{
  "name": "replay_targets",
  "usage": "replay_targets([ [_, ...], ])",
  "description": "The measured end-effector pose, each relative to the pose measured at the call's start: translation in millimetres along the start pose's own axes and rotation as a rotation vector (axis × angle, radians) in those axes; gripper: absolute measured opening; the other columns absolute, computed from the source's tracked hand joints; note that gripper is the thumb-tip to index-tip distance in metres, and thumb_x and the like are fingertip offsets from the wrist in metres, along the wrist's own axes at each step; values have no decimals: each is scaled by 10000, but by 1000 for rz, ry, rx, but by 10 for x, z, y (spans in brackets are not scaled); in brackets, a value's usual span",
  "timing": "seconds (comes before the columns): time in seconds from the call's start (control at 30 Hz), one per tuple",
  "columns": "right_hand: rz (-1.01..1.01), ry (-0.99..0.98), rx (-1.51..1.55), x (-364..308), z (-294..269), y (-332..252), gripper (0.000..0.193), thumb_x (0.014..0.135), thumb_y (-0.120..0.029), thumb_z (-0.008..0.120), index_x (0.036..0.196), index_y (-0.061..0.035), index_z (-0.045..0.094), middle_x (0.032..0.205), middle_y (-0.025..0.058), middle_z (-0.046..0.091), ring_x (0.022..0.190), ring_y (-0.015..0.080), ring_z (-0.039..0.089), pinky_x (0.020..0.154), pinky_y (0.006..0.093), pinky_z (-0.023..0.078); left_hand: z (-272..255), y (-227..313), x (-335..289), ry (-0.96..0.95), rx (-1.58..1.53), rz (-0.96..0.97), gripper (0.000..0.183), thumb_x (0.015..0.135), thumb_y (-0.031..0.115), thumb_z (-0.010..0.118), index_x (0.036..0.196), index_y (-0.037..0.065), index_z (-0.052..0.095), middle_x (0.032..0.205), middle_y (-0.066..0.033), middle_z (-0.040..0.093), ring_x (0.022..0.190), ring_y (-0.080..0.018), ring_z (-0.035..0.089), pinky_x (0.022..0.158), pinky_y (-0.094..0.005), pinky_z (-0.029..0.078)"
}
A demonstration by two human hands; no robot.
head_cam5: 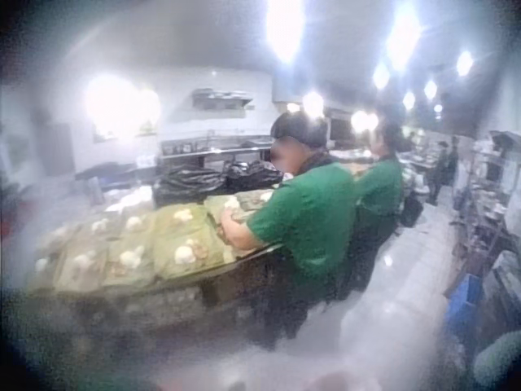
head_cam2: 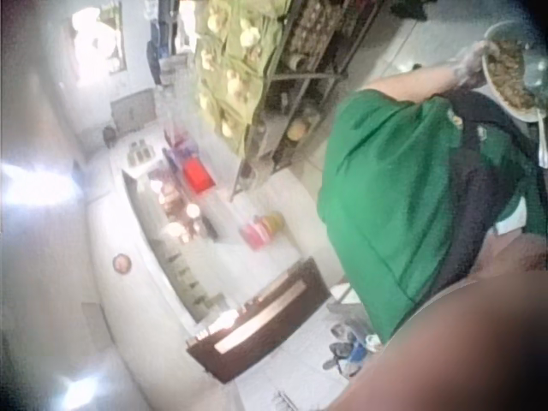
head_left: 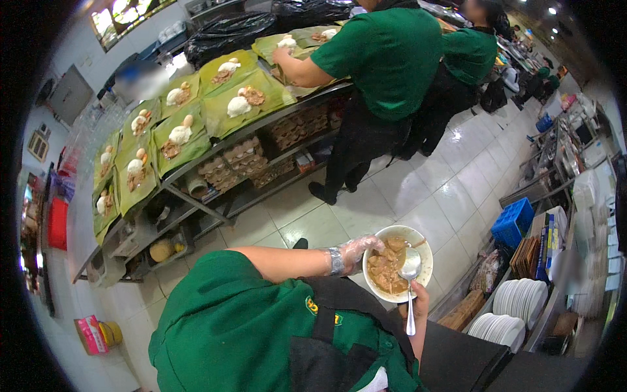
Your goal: The person scoops a brown meat mixture from a large metal bowl into a small white bowl, then portions it onto banana leaves laid out on a stainless steel table. The person places additional banana leaves over the filled ones and continues the process. Another worker in green is visible nearby, also preparing similar items.
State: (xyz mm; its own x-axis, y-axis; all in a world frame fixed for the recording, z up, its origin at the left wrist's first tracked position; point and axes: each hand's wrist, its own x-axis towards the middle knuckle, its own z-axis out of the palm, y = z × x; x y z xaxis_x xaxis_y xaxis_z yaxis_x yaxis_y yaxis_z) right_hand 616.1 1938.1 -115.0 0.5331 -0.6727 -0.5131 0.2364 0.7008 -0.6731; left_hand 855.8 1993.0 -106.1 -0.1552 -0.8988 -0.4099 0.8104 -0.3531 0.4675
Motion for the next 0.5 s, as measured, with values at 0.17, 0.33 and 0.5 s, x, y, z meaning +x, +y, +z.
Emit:
replay_targets([
  [0.17,-74,-95,6,72,-30,-37,579,810,-153,611,1313,52,412,1205,173,579,1108,303,581,982,442,453,24,-27,-10,-2,-54,0,333,797,274,653,1059,104,538,1076,-120,594,998,-287,614,900,-462,508],
  [0.33,-19,-147,35,188,-107,-75,544,827,-154,594,1294,62,421,1204,196,573,1095,312,587,979,453,457,-33,-78,129,-1,-91,9,347,786,266,665,1066,105,540,1094,-122,590,1024,-289,607,926,-466,491],
  [0.5,-46,-177,23,550,-120,-347,542,810,-161,616,1270,68,443,1153,193,601,1064,315,603,946,447,483,-39,77,477,-35,-89,80,446,772,266,672,1132,46,527,1106,-135,600,1042,-287,605,946,-464,479],
])
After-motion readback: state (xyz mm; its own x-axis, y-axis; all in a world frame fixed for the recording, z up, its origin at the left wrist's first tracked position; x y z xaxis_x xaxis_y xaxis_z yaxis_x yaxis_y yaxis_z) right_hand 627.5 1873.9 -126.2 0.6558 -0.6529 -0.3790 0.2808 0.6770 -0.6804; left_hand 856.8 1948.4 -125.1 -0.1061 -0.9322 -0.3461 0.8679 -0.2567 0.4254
